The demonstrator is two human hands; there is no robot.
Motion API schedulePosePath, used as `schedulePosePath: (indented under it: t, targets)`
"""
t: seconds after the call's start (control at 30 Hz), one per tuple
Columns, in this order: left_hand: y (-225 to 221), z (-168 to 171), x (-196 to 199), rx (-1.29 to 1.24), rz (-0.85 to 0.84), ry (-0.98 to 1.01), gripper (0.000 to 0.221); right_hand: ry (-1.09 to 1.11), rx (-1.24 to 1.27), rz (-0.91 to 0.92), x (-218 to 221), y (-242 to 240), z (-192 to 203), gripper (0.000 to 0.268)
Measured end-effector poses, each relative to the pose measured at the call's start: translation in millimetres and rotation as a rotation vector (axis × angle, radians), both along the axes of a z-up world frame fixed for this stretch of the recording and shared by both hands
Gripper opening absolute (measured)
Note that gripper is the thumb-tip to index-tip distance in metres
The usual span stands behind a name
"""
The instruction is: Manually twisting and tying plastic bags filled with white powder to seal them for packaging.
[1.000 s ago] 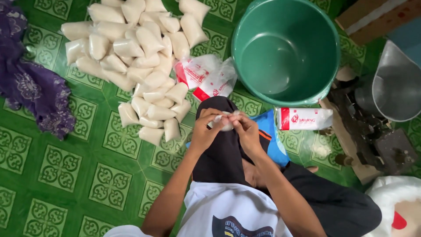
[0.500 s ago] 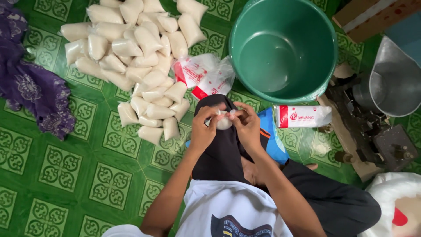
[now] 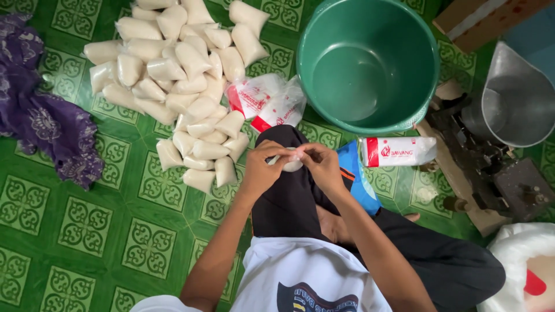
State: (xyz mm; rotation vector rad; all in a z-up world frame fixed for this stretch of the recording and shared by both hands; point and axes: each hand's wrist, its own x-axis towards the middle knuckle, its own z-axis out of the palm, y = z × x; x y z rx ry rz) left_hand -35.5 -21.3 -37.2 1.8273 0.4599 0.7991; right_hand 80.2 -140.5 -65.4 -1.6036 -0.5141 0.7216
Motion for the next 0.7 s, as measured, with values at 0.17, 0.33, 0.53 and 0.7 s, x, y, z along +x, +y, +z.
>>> schedulePosePath:
  t: [0.17,0.33,0.53,0.7]
  targets:
    - [4.3,2.1,0.2,0.068,-0.044,0.043,0.024,-0.032,-0.02,0.016,-0.8,-1.1,2.8,0.014]
    - [2.6,9.4,1.5,0.105,-0.071,0.086,0.028,-0.112,-0.052,0.059,2.6,-4.4,0.0,0.009]
    - [-0.7,9.1,3.5,0.144,-0.022,0.122,0.031,-0.252,0.016,0.099,-2.6,-6.3,17.1,0.009]
    - [-2.7,1.8,3.5,0.158,0.014,0.16,0.033,-0.238,0.142,0.132,-8.1,-12.6,8.7,0.017]
